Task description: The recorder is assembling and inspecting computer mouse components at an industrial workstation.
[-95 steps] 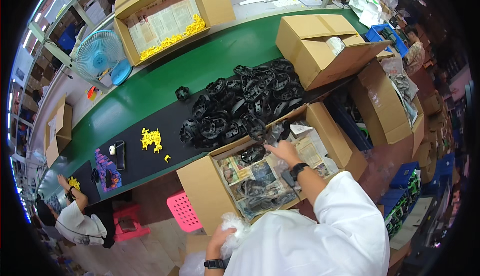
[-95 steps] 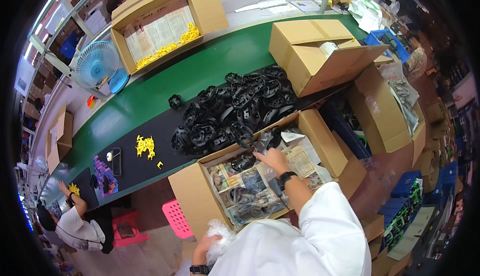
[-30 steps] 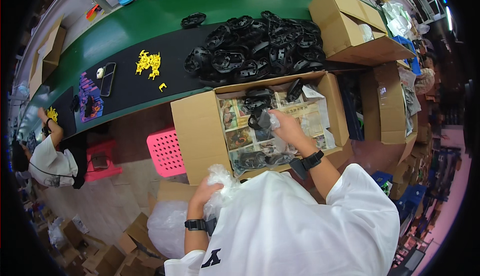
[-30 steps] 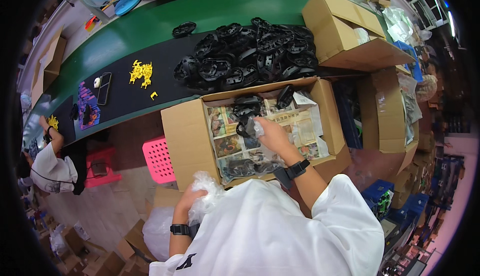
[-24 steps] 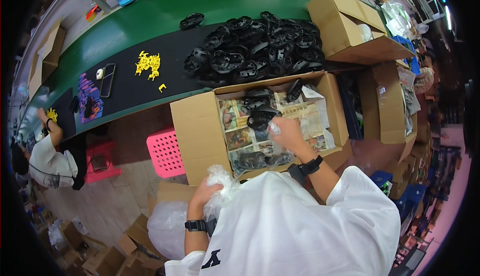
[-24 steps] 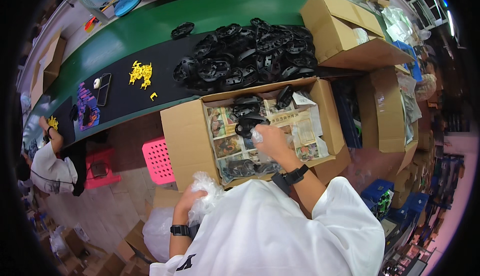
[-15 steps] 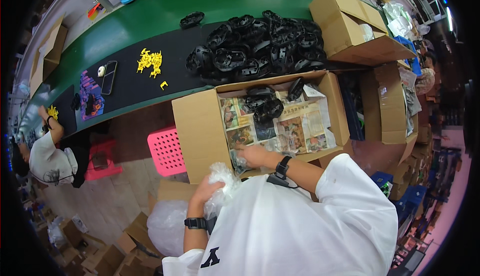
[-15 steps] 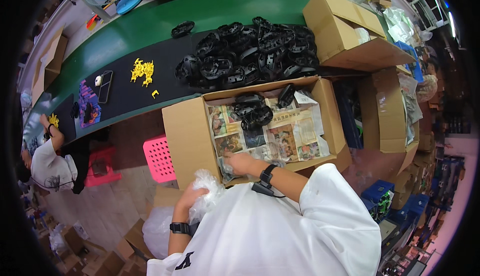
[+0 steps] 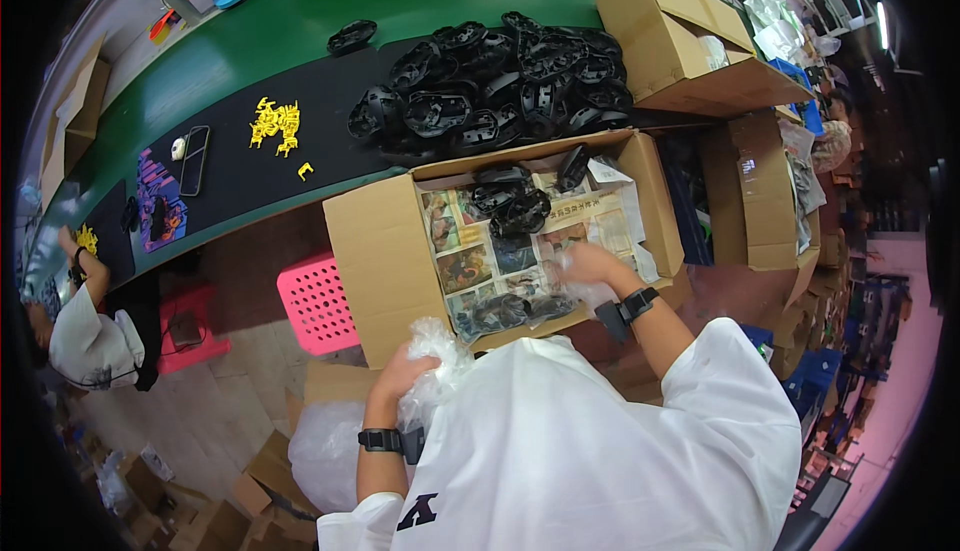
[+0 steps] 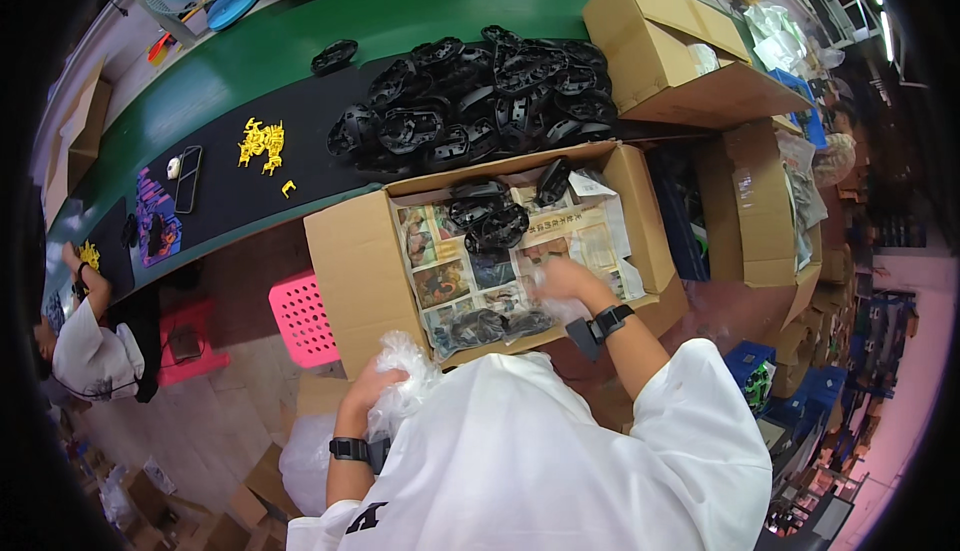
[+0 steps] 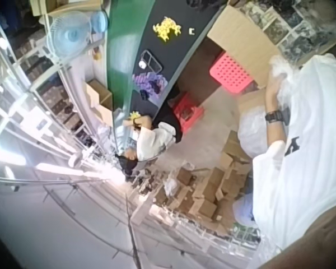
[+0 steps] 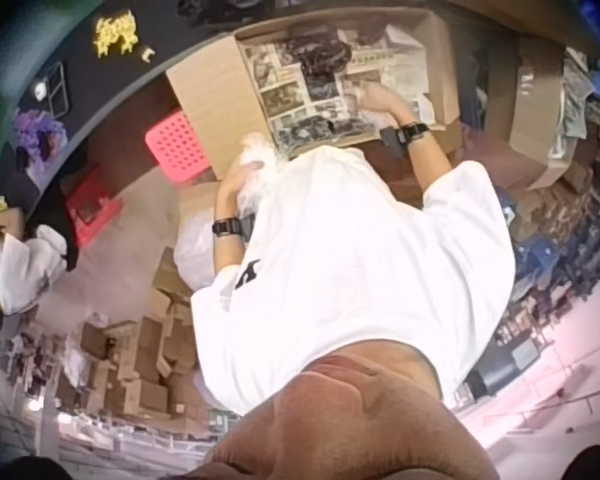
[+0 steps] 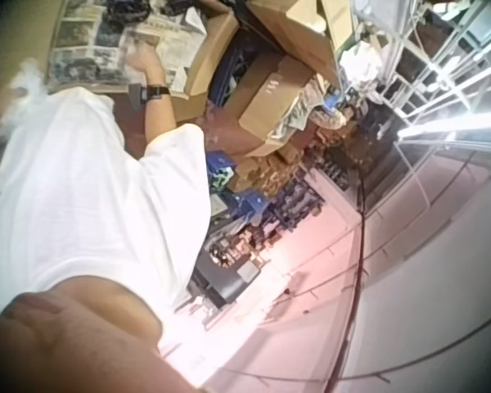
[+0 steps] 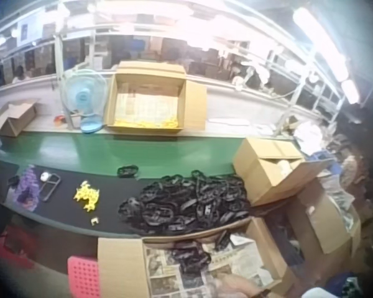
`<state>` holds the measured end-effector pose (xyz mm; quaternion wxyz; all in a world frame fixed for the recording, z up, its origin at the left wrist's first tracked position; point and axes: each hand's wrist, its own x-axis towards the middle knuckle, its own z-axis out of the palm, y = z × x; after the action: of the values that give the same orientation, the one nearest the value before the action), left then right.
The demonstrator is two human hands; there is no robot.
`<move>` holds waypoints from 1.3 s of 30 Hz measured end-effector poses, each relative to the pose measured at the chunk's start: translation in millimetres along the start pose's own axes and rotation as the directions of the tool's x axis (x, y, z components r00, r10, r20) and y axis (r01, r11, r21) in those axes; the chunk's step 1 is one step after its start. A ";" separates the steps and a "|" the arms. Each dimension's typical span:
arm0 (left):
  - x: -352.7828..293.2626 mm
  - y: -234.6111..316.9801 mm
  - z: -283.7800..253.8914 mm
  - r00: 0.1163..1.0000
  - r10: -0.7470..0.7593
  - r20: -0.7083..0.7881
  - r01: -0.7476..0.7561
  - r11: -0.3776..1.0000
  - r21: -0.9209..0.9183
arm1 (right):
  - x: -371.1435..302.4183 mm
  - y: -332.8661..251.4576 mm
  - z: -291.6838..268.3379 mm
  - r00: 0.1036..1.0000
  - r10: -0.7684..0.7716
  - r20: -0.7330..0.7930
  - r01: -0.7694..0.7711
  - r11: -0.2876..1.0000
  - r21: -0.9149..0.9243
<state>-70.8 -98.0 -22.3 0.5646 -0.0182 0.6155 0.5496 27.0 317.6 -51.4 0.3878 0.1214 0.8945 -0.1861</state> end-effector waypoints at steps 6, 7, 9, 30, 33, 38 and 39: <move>-6.7 9.8 0.6 1.000 0.007 0.008 -0.006 0.999 -0.052 | -29.7 2.8 57.1 0.968 0.151 0.203 -0.167 0.984 0.063; -8.2 8.2 -0.1 1.000 -0.001 0.000 0.001 0.998 -0.065 | -29.3 -0.2 51.6 0.972 0.151 0.182 -0.171 0.980 0.101; -6.6 6.7 -0.3 1.000 0.007 0.002 -0.007 0.998 -0.056 | -27.0 -2.3 45.5 0.975 0.155 0.159 -0.178 0.974 0.140; -6.7 2.9 -6.2 1.000 0.020 -0.007 -0.021 0.999 -0.044 | -8.4 -41.7 -7.3 0.806 0.192 -0.560 0.032 0.931 0.365; -6.0 -4.4 -7.1 0.999 0.032 -0.021 -0.033 0.998 -0.046 | -11.8 -66.6 -11.4 0.878 0.195 -0.437 -0.088 0.963 0.253; -6.6 6.8 -3.5 0.999 0.018 -0.032 -0.020 0.998 -0.054 | 16.3 -47.1 7.2 0.747 0.473 -0.468 -0.303 0.868 0.394; -5.6 5.0 -3.6 0.999 0.030 -0.027 -0.031 0.999 -0.042 | 18.2 -46.4 6.4 0.749 0.472 -0.465 -0.302 0.868 0.394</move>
<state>-74.5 -101.9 -15.9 0.5474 -0.0279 0.6114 0.5708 2.2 274.4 -57.8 0.1239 0.4104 0.8835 -0.1889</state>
